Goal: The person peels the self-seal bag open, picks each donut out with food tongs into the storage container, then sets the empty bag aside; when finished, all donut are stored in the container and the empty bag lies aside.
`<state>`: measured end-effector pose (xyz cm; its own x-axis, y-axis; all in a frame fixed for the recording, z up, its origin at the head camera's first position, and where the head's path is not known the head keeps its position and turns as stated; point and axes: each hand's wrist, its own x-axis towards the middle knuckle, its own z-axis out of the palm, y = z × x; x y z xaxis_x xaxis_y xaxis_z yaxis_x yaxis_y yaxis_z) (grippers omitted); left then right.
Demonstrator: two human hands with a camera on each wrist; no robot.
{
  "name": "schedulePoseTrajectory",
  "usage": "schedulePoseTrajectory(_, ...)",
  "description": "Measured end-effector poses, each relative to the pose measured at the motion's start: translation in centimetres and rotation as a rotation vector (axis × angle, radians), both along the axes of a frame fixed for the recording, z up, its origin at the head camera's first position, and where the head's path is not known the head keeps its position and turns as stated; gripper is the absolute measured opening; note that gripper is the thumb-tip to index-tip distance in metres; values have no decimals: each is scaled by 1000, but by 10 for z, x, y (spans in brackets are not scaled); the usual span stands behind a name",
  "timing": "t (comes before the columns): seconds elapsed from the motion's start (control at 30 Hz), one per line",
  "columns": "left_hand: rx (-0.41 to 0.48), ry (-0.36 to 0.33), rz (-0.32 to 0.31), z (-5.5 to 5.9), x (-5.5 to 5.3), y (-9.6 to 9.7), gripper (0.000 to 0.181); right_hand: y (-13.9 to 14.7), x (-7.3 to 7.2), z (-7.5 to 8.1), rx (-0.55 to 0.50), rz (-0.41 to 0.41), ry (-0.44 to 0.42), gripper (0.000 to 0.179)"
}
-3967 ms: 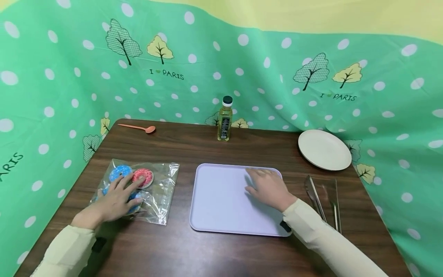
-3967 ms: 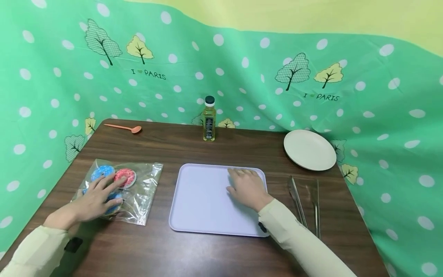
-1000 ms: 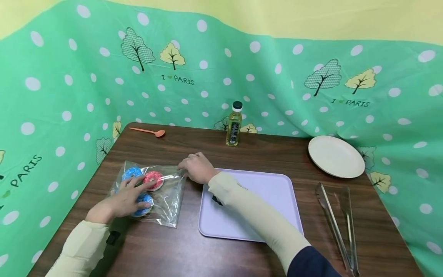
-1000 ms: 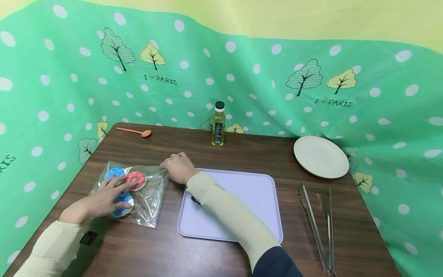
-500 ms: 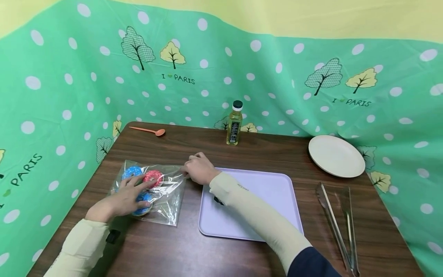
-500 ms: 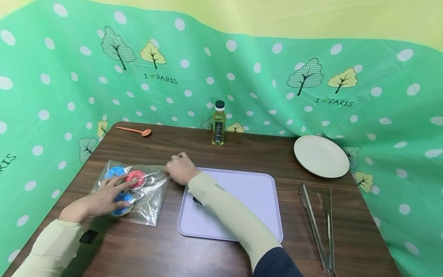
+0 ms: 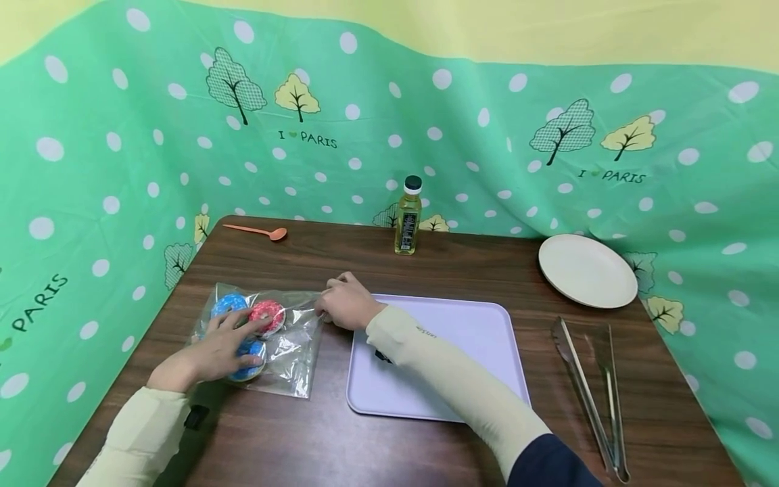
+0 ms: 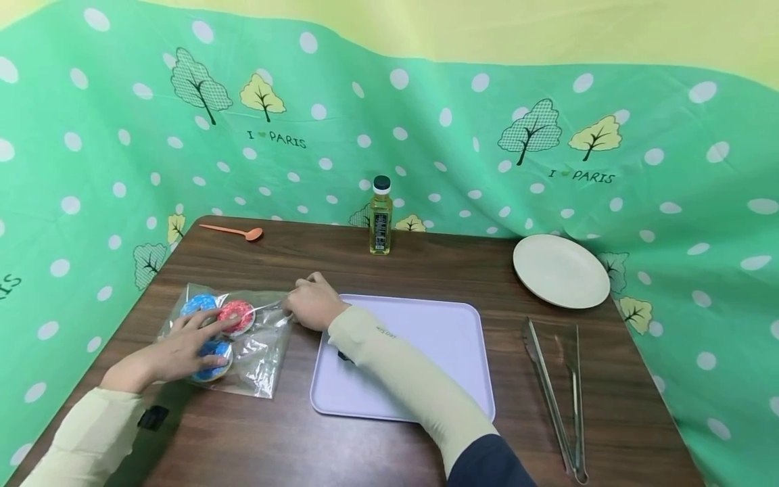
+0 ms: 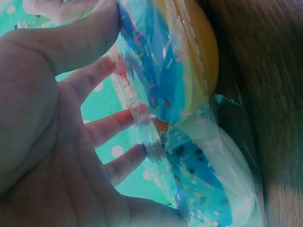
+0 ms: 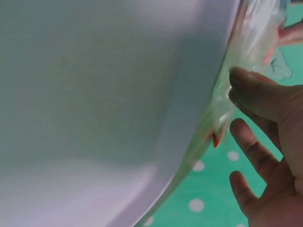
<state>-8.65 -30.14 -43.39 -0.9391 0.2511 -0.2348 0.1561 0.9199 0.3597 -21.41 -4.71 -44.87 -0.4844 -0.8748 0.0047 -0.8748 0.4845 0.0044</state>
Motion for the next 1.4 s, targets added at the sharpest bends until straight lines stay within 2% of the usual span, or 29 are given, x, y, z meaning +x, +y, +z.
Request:
schedulePoseTrajectory(0.2, 1, -3, 4, -1, 0, 1, 70, -10, 13, 0, 29, 94, 97, 8)
schedulePoseTrajectory(0.3, 4, 0, 5, 0, 0, 1, 69, -9, 15, 0, 27, 115, 141, 8)
schedulePoseTrajectory(0.6, 6, -12, 2, 2, -1, -4, 70, 7, 11, -1, -29, 107, 49, 9)
schedulePoseTrajectory(0.8, 3, -14, -5, 3, -2, -2, 71, 3, 17, -1, -13, 136, 61, 7)
schedulePoseTrajectory(0.9, 1, -18, -7, 2, -2, -1, 71, -4, 26, 0, 39, 174, 96, 6)
schedulePoseTrajectory(1.0, 2, -17, -9, 1, -2, 1, 71, -10, 35, -1, 93, 222, 180, 8)
schedulePoseTrajectory(1.1, 3, -10, -7, 1, -2, 1, 71, -12, 39, -1, 109, 245, 256, 12)
schedulePoseTrajectory(1.17, 5, -8, -4, 1, -2, 1, 71, -10, 40, -1, 102, 244, 275, 14)
schedulePoseTrajectory(1.4, 9, -14, -7, 1, -2, -1, 71, 6, 35, -1, 49, 231, 197, 13)
